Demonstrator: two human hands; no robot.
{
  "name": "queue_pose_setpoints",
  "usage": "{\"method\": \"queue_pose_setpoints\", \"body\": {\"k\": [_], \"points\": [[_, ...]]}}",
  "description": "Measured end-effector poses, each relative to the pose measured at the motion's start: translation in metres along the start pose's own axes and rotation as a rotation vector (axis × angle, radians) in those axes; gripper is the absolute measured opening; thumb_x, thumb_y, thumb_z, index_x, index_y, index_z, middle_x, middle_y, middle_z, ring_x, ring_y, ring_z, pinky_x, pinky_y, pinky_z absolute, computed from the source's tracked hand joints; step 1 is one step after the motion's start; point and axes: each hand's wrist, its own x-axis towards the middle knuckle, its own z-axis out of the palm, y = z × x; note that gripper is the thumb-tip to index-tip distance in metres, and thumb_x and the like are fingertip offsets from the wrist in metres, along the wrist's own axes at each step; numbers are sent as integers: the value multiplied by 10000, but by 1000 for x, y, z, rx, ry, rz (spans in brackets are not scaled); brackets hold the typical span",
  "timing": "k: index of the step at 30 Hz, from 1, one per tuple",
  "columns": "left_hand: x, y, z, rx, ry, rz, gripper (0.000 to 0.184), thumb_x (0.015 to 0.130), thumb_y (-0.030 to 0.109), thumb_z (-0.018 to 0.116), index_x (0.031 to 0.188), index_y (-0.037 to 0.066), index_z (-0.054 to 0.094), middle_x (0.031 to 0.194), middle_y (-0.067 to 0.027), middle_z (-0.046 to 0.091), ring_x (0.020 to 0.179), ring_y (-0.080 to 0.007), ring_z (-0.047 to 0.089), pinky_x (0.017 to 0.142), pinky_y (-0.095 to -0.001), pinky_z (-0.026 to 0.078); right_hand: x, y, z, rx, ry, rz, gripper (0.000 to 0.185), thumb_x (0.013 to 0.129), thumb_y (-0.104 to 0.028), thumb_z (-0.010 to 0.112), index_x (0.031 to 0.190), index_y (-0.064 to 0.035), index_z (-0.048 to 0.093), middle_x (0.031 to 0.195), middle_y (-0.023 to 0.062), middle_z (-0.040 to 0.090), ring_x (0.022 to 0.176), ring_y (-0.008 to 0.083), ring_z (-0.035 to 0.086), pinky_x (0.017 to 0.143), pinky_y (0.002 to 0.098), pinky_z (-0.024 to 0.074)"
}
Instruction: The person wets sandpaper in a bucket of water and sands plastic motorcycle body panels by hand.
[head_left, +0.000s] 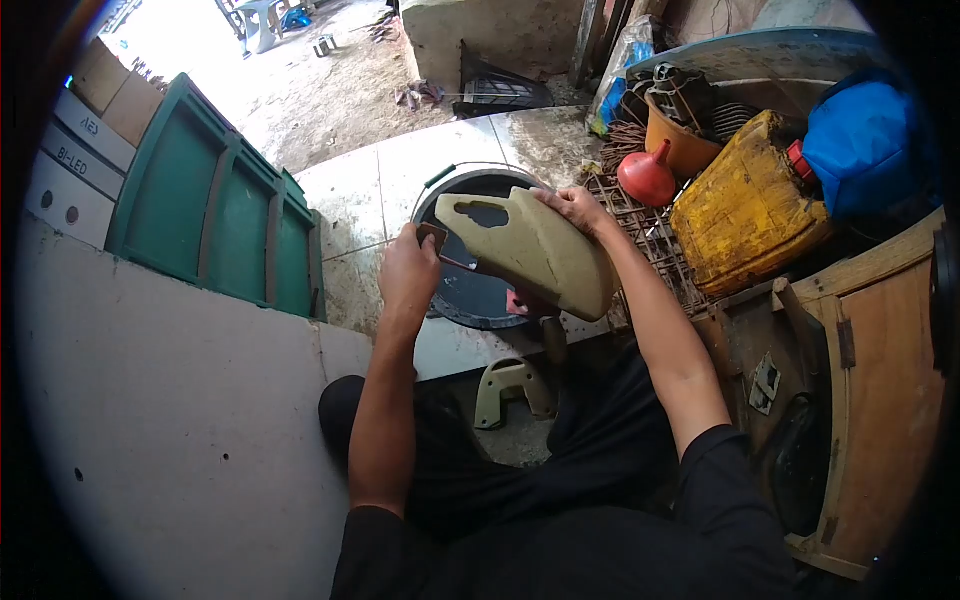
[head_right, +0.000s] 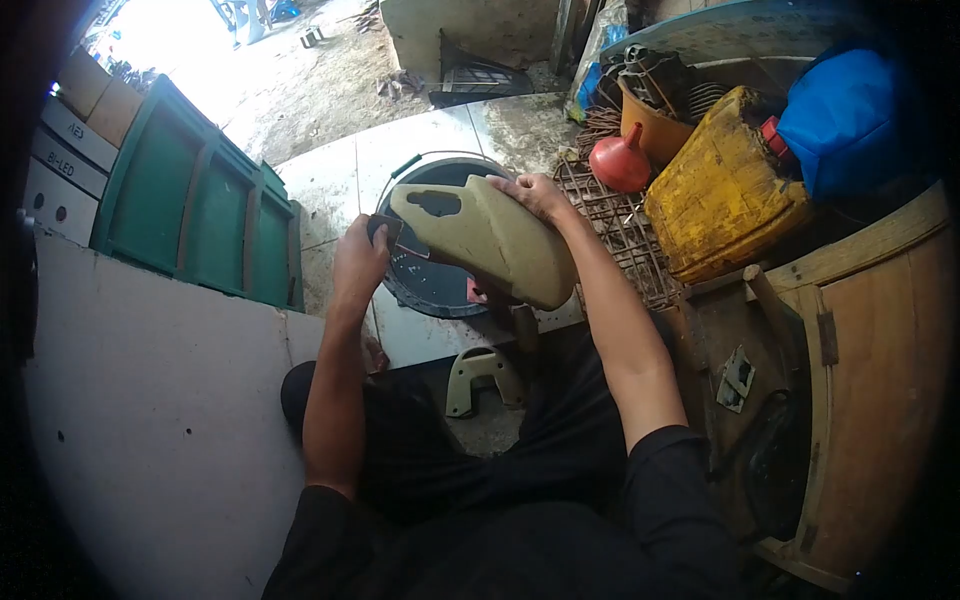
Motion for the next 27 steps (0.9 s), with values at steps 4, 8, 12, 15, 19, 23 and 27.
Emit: {"method": "queue_pose_setpoints", "body": {"k": [4, 8, 12, 15, 19, 23, 27], "points": [[-1, 3, -2, -15, -2, 0, 255, 950, 246, 588, 1077, 30, 636, 969, -232, 705, 942, -432, 675, 820, -526, 518, -18, -22, -7, -15, -47, 38, 655, 802, -668, 720, 844, -15, 717, 758, 16, 660, 671, 86, 598, 608, 265, 481], [0, 0, -10, 12, -33, -2, 259, 949, 249, 589, 1078, 30, 637, 970, -240, 703, 939, -434, 675, 818, -521, 520, -32, -31, -12, 28, -70, 7, 677, 788, -693, 717, 846, -19, 732, 771, 12, 664, 674, 82, 601, 616, 265, 487], [-6, -1, -20, -35, 0, 5, 257, 950, 252, 584, 1061, 25, 634, 966, -250, 700, 929, -442, 673, 804, -518, 520, -37, -35, -7, 146, -32, 25, 692, 771, -707, 719, 793, -16, 735, 733, 25, 667, 629, 97, 603, 598, 267, 490], [-7, -1, -28, -63, 22, -4, 258, 950, 251, 581, 1049, 18, 633, 962, -252, 699, 921, -447, 671, 800, -518, 519, -26, -28, -11, 82, 14, 53, 700, 745, -716, 730, 746, -16, 732, 703, 48, 671, 597, 126, 613, 598, 282, 501], [-7, -3, -40, -73, 47, -14, 266, 951, 253, 577, 1050, 12, 635, 959, -250, 700, 917, -442, 674, 802, -516, 518, -28, -26, -7, -8, 102, 70, 615, 848, -612, 670, 695, -19, 722, 667, 38, 654, 577, 120, 582, 580, 284, 476], [-5, -5, -40, -127, 37, 1, 265, 952, 254, 577, 1059, 20, 642, 960, -247, 701, 920, -437, 675, 805, -515, 518, -33, -27, -9, -61, 120, 25, 588, 930, -516, 623, 620, -22, 694, 607, 2, 613, 532, 96, 531, 529, 284, 430], [-7, 3, -44, -143, 24, -14, 270, 930, 179, 614, 1039, -65, 649, 976, -283, 688, 945, -433, 674, 815, -469, 518, -40, -26, -15, -113, 118, -16, 613, 940, -501, 611, 562, -21, 649, 553, -16, 564, 503, 91, 494, 514, 291, 406]]}}
